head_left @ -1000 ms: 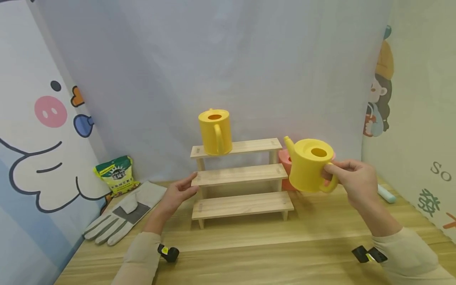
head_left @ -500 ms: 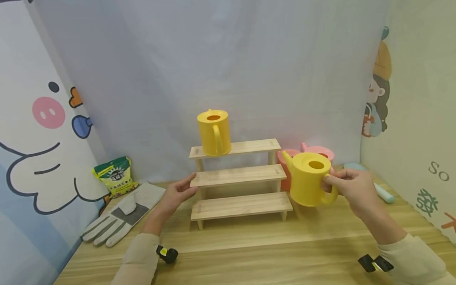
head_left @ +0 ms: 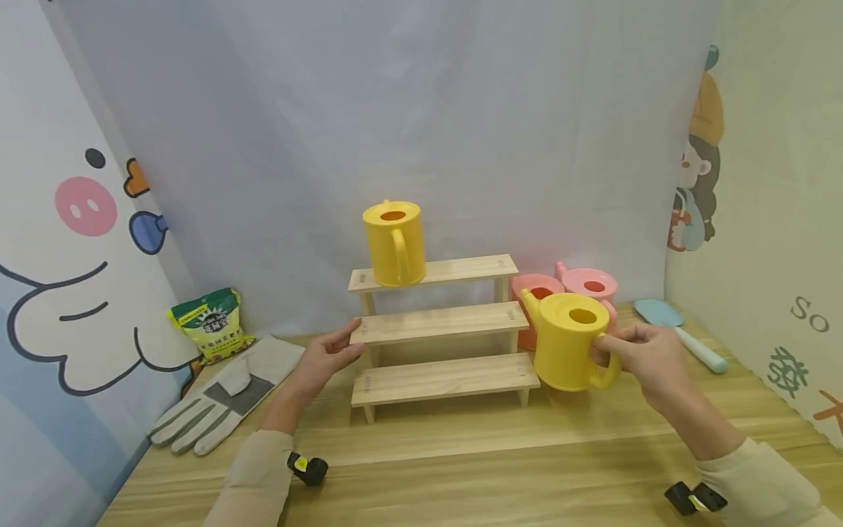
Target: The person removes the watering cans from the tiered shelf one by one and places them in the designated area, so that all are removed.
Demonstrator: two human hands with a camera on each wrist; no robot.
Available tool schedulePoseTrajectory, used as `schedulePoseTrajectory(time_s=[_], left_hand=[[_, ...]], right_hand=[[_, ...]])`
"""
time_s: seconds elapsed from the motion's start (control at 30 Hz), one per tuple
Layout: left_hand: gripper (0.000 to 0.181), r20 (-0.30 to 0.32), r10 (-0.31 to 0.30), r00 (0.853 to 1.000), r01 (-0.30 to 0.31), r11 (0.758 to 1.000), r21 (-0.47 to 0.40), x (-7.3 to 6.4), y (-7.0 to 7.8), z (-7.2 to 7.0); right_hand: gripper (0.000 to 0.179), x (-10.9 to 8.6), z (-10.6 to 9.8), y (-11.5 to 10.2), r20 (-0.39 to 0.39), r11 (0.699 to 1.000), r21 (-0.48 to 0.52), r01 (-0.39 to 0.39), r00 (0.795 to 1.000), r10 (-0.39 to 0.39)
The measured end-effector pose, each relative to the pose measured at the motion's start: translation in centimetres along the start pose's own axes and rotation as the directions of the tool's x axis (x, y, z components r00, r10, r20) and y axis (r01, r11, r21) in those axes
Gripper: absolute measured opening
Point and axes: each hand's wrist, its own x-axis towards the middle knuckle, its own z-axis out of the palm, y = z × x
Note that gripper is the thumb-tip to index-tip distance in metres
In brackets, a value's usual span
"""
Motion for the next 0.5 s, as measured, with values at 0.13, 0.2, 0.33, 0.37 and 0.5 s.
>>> schedulePoseTrajectory(time_s=[0.13, 0.2, 0.33, 0.37, 0.5], left_hand=[[0.065, 0.004, 0.006, 1.000, -0.006, 1.000, 0.008, 0.0, 0.0, 0.0], [0.065, 0.008, 0.008, 1.000, -0.008, 1.000, 0.002, -0.1, 0.0, 0.0], [0.065, 0.006, 0.005, 1.000, -0.005, 1.000, -0.011, -0.1, 0.1, 0.0], [0.065, 0.006, 0.005, 1.000, -0.004, 1.000, -0.012, -0.1, 0.1, 0.0], [0.065, 0.007, 0.005, 1.000, -0.005, 1.000, -0.008, -0.1, 0.1, 0.0]], right_hand=[[0.019, 0.2, 0.1, 0.3, 0.020, 1.000, 0.019, -0.025, 0.999, 0.025], [0.018, 0.3, 0.2, 0.5, 0.035, 0.998, 0.041, -0.038, 0.999, 0.037], [0.014, 0.5, 0.3, 0.9, 0.054, 0.997, 0.062, -0.050, 0.997, 0.046], [0.014, 0.6, 0.4, 1.0, 0.060, 0.996, 0.069, -0.052, 0.997, 0.048], [0.012, 0.8, 0.6, 1.4, 0.078, 0.994, 0.092, -0.066, 0.995, 0.059]])
